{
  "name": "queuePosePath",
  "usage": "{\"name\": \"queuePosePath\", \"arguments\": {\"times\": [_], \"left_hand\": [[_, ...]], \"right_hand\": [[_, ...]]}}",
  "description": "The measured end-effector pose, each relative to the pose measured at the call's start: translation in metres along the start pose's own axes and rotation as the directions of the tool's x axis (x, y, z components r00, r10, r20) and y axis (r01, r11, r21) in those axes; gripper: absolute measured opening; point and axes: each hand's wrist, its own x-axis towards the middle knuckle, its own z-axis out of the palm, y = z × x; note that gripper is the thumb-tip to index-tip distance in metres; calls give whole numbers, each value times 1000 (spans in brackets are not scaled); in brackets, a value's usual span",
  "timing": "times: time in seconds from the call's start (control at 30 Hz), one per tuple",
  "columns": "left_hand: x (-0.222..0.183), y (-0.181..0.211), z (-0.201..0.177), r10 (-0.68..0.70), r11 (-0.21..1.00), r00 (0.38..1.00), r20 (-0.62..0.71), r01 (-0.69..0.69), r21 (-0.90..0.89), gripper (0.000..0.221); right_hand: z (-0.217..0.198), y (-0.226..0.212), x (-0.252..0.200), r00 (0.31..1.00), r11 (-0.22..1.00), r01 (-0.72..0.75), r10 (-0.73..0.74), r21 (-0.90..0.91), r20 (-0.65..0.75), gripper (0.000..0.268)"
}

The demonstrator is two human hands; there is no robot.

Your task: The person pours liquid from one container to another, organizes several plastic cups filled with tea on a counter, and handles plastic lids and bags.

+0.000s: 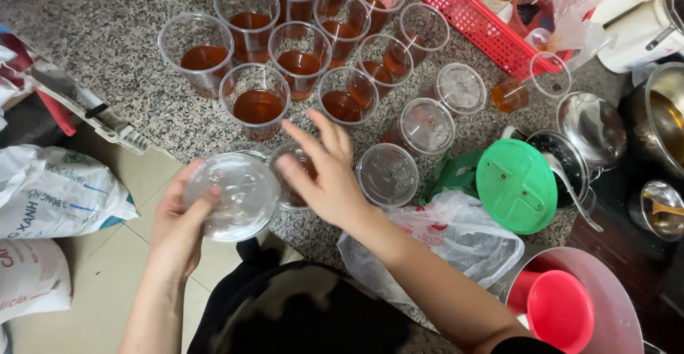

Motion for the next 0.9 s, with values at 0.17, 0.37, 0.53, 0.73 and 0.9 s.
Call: {"name": "queuePosePath", "arguments": {"times": [0.17,0.37,0.53,0.73,0.9], "left_hand": [[-2,-1,18,134,984,988,82,-143,109,64],[0,0,23,195,963,971,141,-217,159,66],[-4,5,17,126,989,992,2,-126,77,61],[-11,4,3,-44,998,994,-101,40,-43,56],[-12,-2,-6,-83,995,988,-128,75,-62,55]], "right_hand": [[-17,-50,9,928,979,204,-189,-11,322,111],[-26,-12,20,928,959,281,-265,-26,263,111],[-45,72,72,986,971,63,-25,-231,164,108],[-19,138,97,980,894,-126,180,-429,88,105],[-2,139,99,979,839,-140,198,-525,55,101]]}}
